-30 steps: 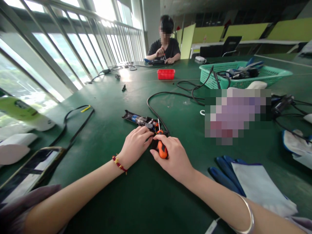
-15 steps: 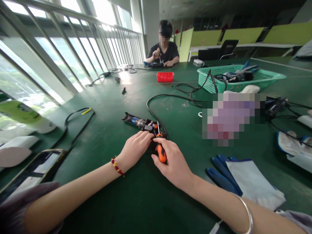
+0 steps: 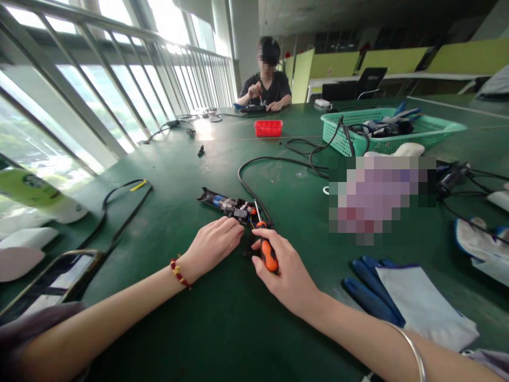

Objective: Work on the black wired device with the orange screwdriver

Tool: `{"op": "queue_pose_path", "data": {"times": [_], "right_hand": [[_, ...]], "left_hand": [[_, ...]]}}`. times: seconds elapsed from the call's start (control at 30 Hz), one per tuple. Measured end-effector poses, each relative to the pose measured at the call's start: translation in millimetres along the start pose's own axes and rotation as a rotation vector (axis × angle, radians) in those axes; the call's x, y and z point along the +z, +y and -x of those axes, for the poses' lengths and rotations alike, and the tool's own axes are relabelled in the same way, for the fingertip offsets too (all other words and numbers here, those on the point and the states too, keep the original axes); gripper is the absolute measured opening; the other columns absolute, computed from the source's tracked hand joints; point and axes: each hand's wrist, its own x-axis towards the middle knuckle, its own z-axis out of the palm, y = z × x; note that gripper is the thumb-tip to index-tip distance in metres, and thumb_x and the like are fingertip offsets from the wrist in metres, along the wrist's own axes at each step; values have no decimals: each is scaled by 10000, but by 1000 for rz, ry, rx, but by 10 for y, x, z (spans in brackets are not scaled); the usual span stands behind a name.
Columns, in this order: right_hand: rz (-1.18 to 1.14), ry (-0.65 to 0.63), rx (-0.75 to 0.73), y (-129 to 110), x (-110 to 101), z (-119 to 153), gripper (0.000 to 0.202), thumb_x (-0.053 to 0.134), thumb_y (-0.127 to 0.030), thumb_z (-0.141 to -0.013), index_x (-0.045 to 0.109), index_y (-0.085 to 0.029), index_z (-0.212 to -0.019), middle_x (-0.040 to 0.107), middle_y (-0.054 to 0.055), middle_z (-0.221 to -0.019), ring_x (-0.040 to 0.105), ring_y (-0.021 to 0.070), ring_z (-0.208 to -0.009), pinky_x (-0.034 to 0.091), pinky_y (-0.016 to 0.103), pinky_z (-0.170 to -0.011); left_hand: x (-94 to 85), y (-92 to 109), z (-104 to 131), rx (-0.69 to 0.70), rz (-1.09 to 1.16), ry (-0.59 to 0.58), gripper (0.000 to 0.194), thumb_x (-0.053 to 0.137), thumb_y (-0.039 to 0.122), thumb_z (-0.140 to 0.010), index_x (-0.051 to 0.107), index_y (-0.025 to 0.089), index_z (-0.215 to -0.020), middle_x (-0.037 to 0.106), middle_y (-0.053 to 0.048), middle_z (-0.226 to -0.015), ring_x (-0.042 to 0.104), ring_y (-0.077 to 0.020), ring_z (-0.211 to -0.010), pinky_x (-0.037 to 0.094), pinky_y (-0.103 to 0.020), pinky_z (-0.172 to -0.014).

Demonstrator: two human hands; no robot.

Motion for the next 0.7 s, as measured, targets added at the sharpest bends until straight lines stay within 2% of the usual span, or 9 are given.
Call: {"op": "queue_pose_path", "data": {"times": [0.13,0.23,0.4,0.5,0.6,0.7], "right_hand": [[-69,68,4,-12,15,9,334,504,-211,-838,446,-231,-1166,617,10,-948,605,139,-879,430,282,-846],[-103,82,13,-15,19,4,312,500,-211,-842,452,-222,-1150,622,13,-923,609,141,-859,441,280,-831],[-145,100,13,-20,28,-8,290,488,-212,-851,457,-219,-1139,627,14,-901,611,144,-831,465,267,-760],[-168,124,-5,-28,30,10,275,482,-209,-854,471,-220,-1128,629,2,-852,597,128,-732,468,249,-676],[-200,156,-77,-35,18,39,268,487,-197,-851,490,-224,-1118,624,-19,-782,563,107,-635,463,233,-623],[-225,186,-143,-38,5,58,273,491,-178,-848,500,-228,-1116,618,-28,-747,574,109,-652,469,231,-638]], "left_hand": [[63,-154,-52,-131,346,195,124,499,210,-878,615,173,-900,612,-31,-881,560,-145,-842,472,-270,-764],[100,-192,-113,-193,424,271,148,518,260,-876,653,201,-885,589,-30,-872,538,-151,-857,457,-299,-791],[122,-178,-146,-251,404,246,150,536,262,-866,675,209,-886,566,-30,-874,519,-157,-869,440,-321,-812],[114,-172,-140,-259,364,231,155,538,272,-864,684,220,-882,576,-31,-874,509,-163,-868,439,-320,-801],[107,-169,-139,-273,327,232,161,542,287,-862,692,226,-872,587,-31,-868,503,-166,-860,437,-321,-801],[104,-165,-141,-280,327,262,167,537,286,-867,692,226,-879,594,-27,-852,502,-162,-848,438,-315,-796]]}}
